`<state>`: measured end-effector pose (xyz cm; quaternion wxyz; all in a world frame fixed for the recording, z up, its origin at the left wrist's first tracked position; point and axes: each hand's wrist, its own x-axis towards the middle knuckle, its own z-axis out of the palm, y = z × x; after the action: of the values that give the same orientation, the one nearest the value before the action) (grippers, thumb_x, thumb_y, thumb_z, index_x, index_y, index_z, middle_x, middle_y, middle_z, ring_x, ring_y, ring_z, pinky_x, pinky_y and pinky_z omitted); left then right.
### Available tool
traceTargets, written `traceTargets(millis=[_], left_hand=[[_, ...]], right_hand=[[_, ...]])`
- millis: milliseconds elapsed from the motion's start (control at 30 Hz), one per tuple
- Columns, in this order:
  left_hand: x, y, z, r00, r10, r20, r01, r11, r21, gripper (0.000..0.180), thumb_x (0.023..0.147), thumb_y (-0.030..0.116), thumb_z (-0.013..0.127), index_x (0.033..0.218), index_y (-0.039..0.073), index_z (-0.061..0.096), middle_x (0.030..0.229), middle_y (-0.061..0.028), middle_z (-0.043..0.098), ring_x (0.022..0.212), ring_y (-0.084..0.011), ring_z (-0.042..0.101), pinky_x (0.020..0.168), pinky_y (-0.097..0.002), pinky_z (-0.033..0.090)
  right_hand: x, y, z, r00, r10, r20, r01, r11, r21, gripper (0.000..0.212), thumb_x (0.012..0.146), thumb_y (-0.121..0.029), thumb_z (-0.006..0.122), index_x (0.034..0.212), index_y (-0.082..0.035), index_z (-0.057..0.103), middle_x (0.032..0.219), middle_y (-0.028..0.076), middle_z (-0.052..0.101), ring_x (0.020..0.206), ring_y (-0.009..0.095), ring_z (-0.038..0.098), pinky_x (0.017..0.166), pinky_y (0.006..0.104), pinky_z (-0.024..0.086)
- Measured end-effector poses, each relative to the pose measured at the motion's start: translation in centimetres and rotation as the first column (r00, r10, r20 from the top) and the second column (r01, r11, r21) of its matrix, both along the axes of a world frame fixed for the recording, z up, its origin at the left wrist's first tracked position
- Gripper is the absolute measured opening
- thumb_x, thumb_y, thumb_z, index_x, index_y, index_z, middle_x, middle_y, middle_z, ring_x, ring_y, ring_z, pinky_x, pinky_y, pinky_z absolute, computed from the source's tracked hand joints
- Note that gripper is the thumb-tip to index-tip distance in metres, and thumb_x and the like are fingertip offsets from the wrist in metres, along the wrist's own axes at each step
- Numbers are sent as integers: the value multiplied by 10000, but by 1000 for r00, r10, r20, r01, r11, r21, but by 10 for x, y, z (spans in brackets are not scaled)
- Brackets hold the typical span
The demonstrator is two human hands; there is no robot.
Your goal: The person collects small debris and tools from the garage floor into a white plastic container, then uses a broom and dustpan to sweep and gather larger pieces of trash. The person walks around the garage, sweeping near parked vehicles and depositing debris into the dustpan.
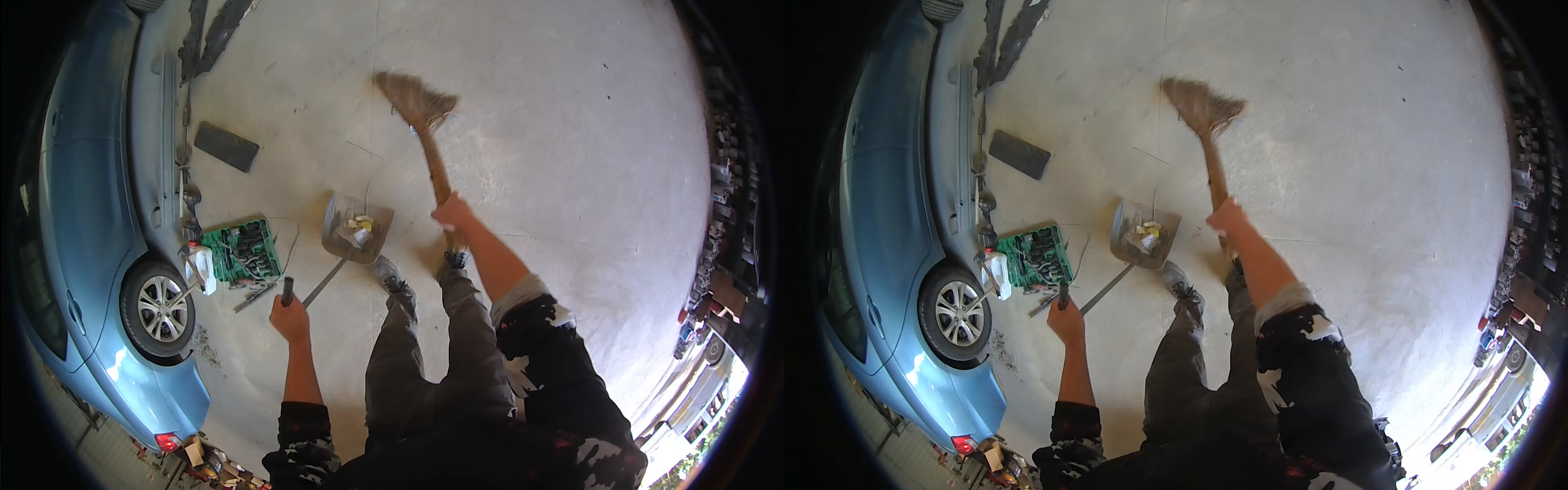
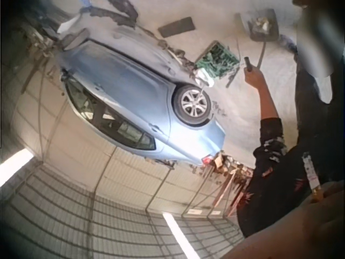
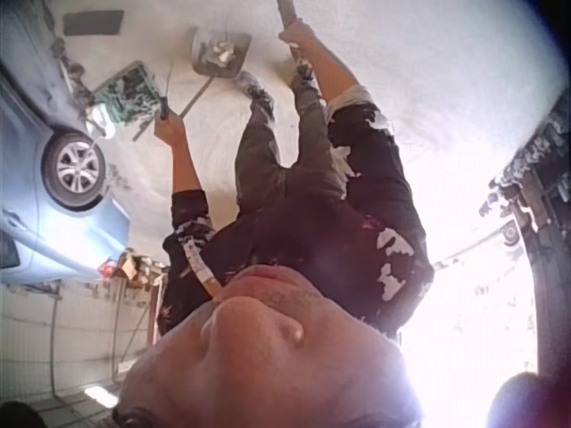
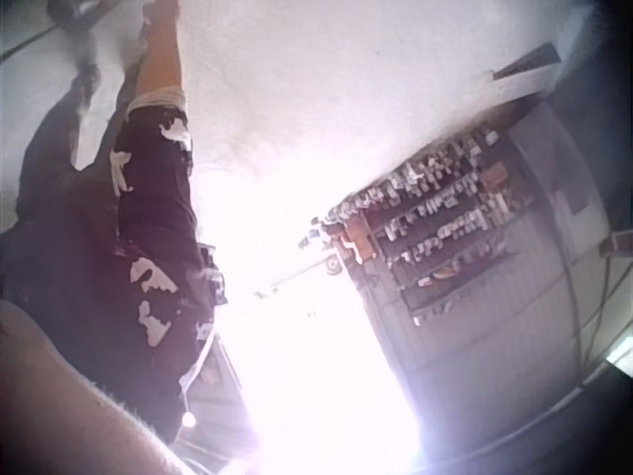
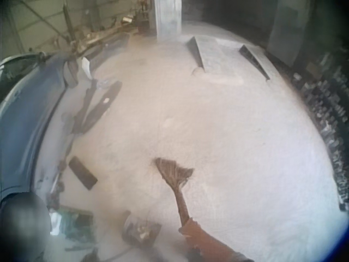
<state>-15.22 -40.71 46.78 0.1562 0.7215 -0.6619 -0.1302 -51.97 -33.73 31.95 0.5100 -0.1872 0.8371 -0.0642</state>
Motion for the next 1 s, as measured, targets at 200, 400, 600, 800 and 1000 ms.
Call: traceTargets(millis=[200,400,600,800,1000], left_hand=[[-20,-19,5,993,-110,45,100,980,174,241,796,198,581,655,9,531,578,-186,546,570,-409,531,524,-456,404],[30,-11,14,983,-185,-2,180,950,254,225,783,197,587,664,12,543,586,-197,548,590,-417,543,542,-468,419],[83,-7,11,896,-441,-56,439,858,267,199,765,136,550,632,-6,505,581,-220,536,573,-422,537,511,-473,401],[69,-19,7,909,-414,-55,400,827,395,337,831,267,562,639,-10,540,579,-205,534,581,-408,528,547,-470,397],[45,-23,20,874,-481,-67,473,814,338,357,828,299,566,684,-27,577,625,-226,561,624,-422,554,552,-473,405]], right_hand=[[102,92,76,886,416,202,-455,863,218,639,645,-271,640,1162,53,448,1062,262,589,1009,378,580,832,415,480],[79,143,194,904,383,188,-412,899,147,572,611,-325,675,1060,12,564,1029,212,621,946,350,606,782,411,484],[90,169,161,978,-190,83,181,977,109,504,614,-372,678,929,19,632,881,213,645,837,342,629,714,401,505],[205,119,95,923,-307,233,269,946,179,458,611,-380,702,825,24,676,890,160,656,791,265,633,668,357,502],[183,117,134,903,-54,427,20,996,86,561,567,-426,705,871,44,667,900,184,654,818,302,634,707,376,491]])
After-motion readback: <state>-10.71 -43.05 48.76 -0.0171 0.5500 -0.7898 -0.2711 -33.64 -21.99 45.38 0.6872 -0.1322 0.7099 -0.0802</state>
